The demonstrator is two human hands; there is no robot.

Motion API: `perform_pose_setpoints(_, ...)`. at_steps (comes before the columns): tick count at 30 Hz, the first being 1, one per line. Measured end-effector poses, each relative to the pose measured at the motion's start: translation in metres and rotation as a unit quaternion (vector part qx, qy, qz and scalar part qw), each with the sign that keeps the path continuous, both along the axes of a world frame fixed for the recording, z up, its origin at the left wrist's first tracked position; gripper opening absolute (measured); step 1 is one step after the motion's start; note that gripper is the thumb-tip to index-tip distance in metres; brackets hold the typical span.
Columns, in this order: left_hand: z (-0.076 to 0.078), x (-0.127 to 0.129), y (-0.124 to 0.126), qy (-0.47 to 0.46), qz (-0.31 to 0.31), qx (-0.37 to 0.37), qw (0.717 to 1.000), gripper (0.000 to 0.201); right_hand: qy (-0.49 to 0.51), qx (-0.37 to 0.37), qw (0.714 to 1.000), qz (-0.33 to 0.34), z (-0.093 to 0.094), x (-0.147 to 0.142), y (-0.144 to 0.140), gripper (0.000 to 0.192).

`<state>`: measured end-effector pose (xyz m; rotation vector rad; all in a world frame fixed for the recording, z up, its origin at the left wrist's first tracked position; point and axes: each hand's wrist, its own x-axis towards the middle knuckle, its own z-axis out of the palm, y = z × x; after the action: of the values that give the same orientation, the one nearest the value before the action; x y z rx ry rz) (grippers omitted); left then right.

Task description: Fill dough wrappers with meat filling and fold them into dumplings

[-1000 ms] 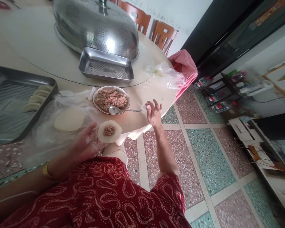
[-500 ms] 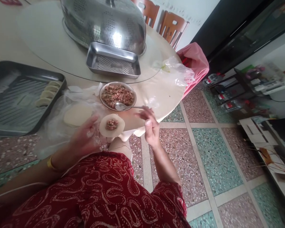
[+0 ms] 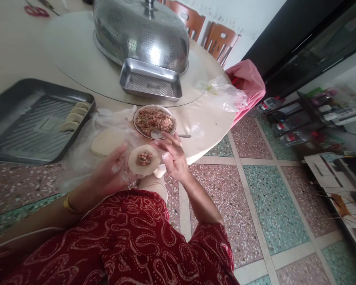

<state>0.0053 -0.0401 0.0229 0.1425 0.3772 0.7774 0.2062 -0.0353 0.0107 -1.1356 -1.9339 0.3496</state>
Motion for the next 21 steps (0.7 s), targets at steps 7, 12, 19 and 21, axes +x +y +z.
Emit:
perform_pose_setpoints(7,0.008,0.004,-0.001,0.023,0.004,-0.02,1.0,0.043,-0.03,-0.006,1.0,-0.004,0.003,-0.002,0.002,0.063)
perform_pose_setpoints(12,0.012,0.008,-0.001,0.022,-0.006,-0.025,0.999,0.043,-0.026,-0.004,0.999,0.021,0.005,0.002,0.002,0.061)
perform_pose_setpoints(19,0.016,0.009,0.0,0.018,-0.013,0.005,1.0,0.039,-0.031,-0.001,0.999,-0.026,-0.004,0.018,-0.015,0.062)
perform_pose_setpoints(21,0.016,0.008,0.002,0.021,-0.025,0.014,0.999,0.041,-0.045,0.005,0.998,-0.037,-0.009,0.023,-0.019,0.068)
